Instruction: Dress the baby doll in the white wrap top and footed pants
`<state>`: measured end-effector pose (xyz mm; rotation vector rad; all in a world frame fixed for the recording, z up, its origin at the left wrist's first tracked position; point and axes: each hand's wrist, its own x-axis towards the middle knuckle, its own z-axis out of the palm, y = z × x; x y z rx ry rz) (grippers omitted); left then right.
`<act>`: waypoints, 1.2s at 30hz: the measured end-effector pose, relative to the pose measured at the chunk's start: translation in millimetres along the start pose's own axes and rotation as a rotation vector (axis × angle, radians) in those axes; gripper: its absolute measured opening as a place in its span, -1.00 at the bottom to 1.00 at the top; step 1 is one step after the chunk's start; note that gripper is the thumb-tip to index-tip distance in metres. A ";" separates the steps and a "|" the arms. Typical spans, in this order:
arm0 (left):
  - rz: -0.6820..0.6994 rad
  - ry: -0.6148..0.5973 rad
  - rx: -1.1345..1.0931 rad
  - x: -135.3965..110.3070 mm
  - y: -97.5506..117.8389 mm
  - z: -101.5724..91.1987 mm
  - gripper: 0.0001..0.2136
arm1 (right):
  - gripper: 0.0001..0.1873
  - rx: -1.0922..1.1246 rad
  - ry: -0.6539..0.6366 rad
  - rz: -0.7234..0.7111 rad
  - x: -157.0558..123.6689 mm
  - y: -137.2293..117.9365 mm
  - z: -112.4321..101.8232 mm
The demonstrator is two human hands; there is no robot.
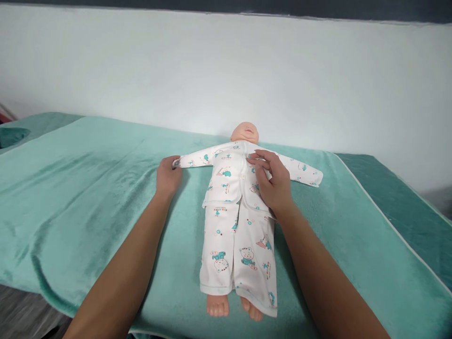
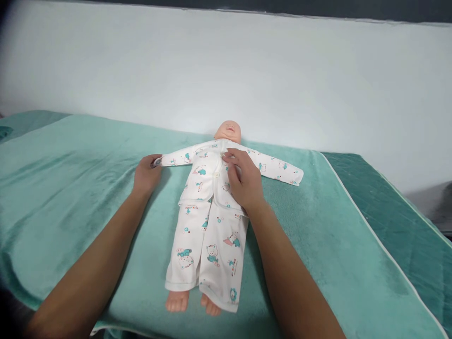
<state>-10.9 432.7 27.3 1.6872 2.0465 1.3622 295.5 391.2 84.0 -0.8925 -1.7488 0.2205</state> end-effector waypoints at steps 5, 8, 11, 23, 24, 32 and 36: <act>0.296 0.117 -0.157 -21.4 57.0 1.5 -0.53 | -0.71 0.005 0.038 0.019 -0.3 0.3 4.3; 0.430 -0.101 -0.306 -37.0 102.8 13.1 -0.52 | -0.72 0.018 0.038 0.025 0.2 -0.4 5.1; 0.496 -0.266 -0.408 -44.8 128.3 23.6 -0.45 | -0.73 0.020 0.036 0.019 1.0 -0.1 5.4; 0.642 -0.250 -0.222 -47.3 123.7 26.4 -0.50 | -0.71 0.053 0.025 0.056 1.8 -0.8 8.7; 0.631 -0.260 -0.223 -47.5 123.8 26.7 -0.50 | -0.71 0.052 0.016 0.058 2.1 -0.8 8.9; 0.619 -0.313 -0.270 -45.2 115.7 29.8 -0.53 | -0.66 0.004 -0.098 0.053 6.8 -1.3 3.7; 0.592 -0.335 -0.262 -46.0 115.4 29.2 -0.55 | -0.65 -0.026 -0.135 -0.030 6.8 -1.1 0.9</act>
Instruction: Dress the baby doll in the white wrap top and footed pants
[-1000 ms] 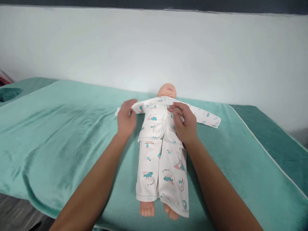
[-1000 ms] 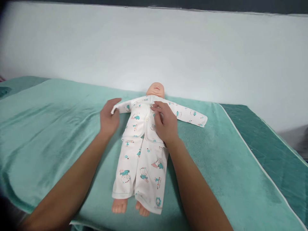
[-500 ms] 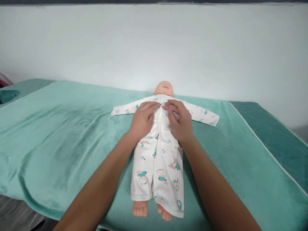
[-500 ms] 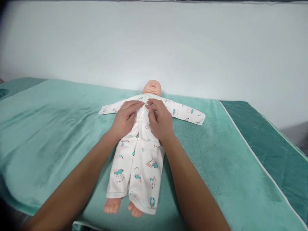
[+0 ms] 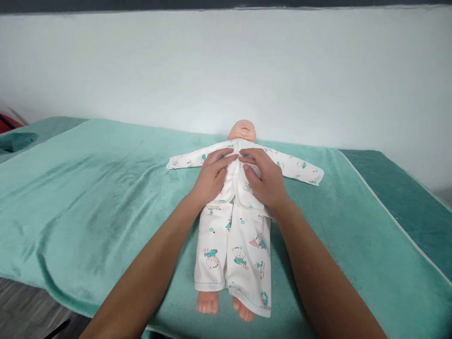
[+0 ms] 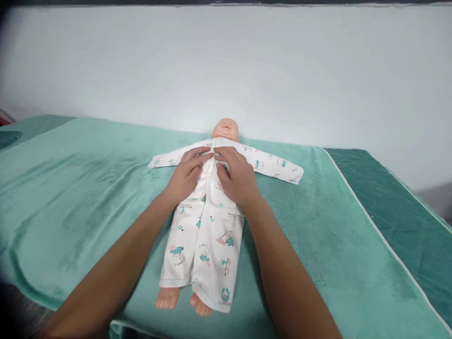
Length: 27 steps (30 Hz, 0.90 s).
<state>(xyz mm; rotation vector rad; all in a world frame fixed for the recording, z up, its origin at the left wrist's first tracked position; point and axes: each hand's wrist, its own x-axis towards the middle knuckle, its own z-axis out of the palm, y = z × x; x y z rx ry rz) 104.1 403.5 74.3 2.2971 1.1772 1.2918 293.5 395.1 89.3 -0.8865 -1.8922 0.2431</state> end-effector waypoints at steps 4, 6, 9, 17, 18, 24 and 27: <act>-0.012 -0.010 0.005 -1.2 0.1 0.0 -0.53 | -0.72 -0.033 0.146 -0.035 -1.9 2.7 3.7; -0.013 -0.011 0.009 -1.8 -0.8 0.3 -0.53 | -0.72 -0.043 0.166 -0.029 -2.0 3.7 5.7; -0.031 -0.011 0.010 -2.8 -2.4 0.5 -0.55 | -0.71 -0.047 0.125 -0.020 -1.5 3.6 6.4; -0.043 0.017 -0.016 -4.7 -7.3 2.8 -0.60 | -0.71 -0.132 0.144 -0.028 -2.3 0.5 5.9; -0.042 0.021 -0.012 -4.8 -8.1 3.1 -0.60 | -0.71 -0.136 0.145 -0.029 -2.6 0.1 6.0; -0.031 0.016 0.005 -4.8 -8.8 2.7 -0.59 | -0.70 -0.170 0.206 -0.012 -3.5 -1.7 6.5; -0.032 0.015 0.000 -5.0 -7.3 2.1 -0.56 | -0.71 -0.152 0.176 0.015 -2.5 -1.8 6.8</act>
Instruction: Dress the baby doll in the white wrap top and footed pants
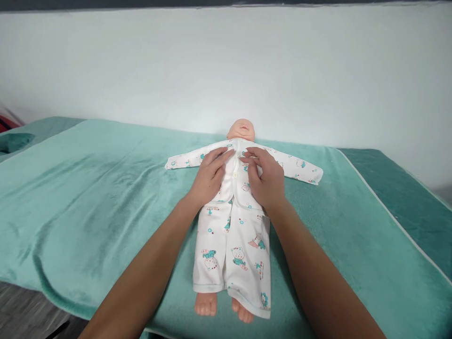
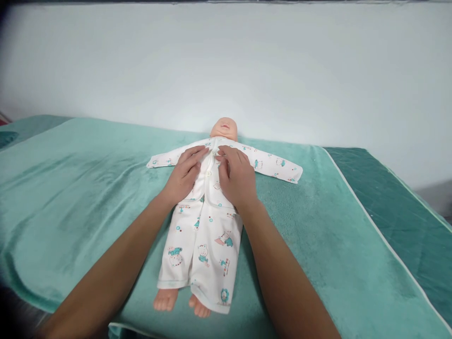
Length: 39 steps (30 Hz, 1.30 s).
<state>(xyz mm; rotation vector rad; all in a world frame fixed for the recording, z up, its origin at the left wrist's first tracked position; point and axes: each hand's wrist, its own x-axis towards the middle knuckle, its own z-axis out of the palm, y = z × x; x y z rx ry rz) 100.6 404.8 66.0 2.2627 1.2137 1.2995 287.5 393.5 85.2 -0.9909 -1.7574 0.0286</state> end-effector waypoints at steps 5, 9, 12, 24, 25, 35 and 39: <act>-0.004 -0.020 0.022 -0.6 1.1 -0.5 -0.57 | -0.69 0.036 -0.047 0.031 1.7 -1.1 -0.7; 0.047 -0.010 0.128 0.2 3.8 -1.8 -0.58 | -0.66 0.065 -0.073 0.024 2.0 -2.8 -2.4; 0.088 -0.018 0.208 0.9 6.3 -2.7 -0.57 | -0.66 0.069 -0.081 0.023 1.9 -3.4 -2.5; 0.088 -0.024 0.203 0.5 9.3 -3.4 -0.54 | -0.68 0.039 -0.009 0.070 -1.1 -1.3 2.3; 0.086 -0.025 0.203 0.5 9.5 -3.5 -0.54 | -0.68 0.039 -0.009 0.072 -1.0 -1.3 2.3; 0.077 -0.035 0.247 0.7 6.5 -2.4 -0.57 | -0.69 0.112 -0.072 0.038 1.9 -3.8 -0.1; 0.078 -0.024 0.212 -0.2 7.9 -2.7 -0.55 | -0.74 0.109 -0.028 0.058 0.0 -1.4 1.6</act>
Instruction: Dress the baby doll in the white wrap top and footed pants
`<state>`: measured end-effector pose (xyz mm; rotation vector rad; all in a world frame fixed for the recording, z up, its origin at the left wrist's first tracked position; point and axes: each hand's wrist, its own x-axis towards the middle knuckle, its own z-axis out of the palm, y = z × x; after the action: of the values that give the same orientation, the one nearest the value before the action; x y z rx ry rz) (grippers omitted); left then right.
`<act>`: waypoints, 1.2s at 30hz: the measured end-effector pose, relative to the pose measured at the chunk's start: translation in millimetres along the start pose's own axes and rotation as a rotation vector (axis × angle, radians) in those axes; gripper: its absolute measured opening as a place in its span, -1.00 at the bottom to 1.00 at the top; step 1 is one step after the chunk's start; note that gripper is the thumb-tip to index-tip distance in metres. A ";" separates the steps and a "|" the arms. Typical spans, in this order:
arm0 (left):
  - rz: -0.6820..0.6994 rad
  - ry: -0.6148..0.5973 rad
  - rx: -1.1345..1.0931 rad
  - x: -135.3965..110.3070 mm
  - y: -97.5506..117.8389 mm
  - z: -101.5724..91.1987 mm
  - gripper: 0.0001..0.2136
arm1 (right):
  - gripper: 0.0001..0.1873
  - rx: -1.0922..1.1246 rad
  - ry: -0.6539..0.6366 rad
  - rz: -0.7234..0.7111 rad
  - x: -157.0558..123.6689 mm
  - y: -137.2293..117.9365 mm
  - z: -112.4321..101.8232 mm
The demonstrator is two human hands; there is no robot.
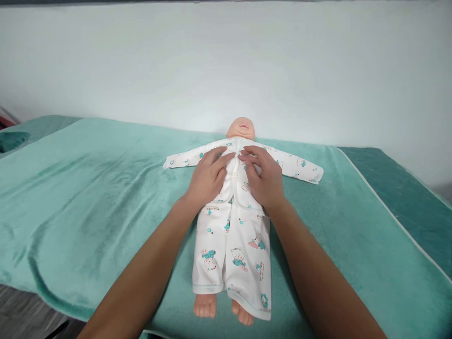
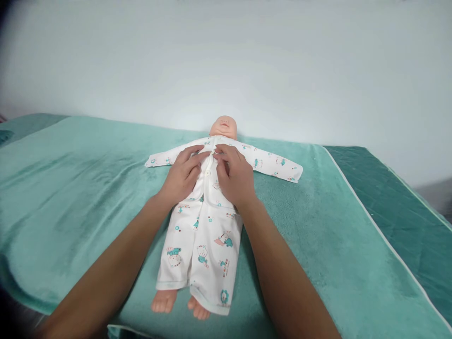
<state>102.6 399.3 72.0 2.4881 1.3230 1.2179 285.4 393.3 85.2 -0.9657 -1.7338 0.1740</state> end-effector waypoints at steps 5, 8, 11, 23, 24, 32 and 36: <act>-0.017 -0.010 -0.018 0.3 1.1 -0.5 -0.54 | -0.74 -0.015 0.079 0.018 -0.5 4.5 1.6; -0.013 -0.012 -0.027 0.7 0.7 -0.3 -0.54 | -0.70 -0.034 0.032 0.032 1.1 6.0 1.5; -0.010 -0.017 -0.030 0.5 -0.1 -0.2 -0.54 | -0.66 -0.034 -0.021 0.045 2.2 6.9 1.4; 0.075 -0.091 -0.074 12.0 -6.3 6.4 -0.32 | -0.61 -0.037 -0.081 0.036 4.0 6.0 1.1; 0.079 -0.101 -0.081 13.6 -7.3 7.2 -0.30 | -0.62 -0.030 -0.078 0.038 3.9 5.7 0.9; 0.034 -0.068 -0.137 14.8 -8.2 6.7 -0.34 | -0.73 0.042 0.104 0.094 -0.8 6.9 2.9; 0.016 -0.021 -0.141 15.3 -3.4 5.4 -0.41 | -0.71 0.051 0.138 0.167 -0.6 12.0 5.3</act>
<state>108.8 414.0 76.2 2.4114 1.1704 1.2384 287.1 402.5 76.1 -1.0607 -1.5165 0.2526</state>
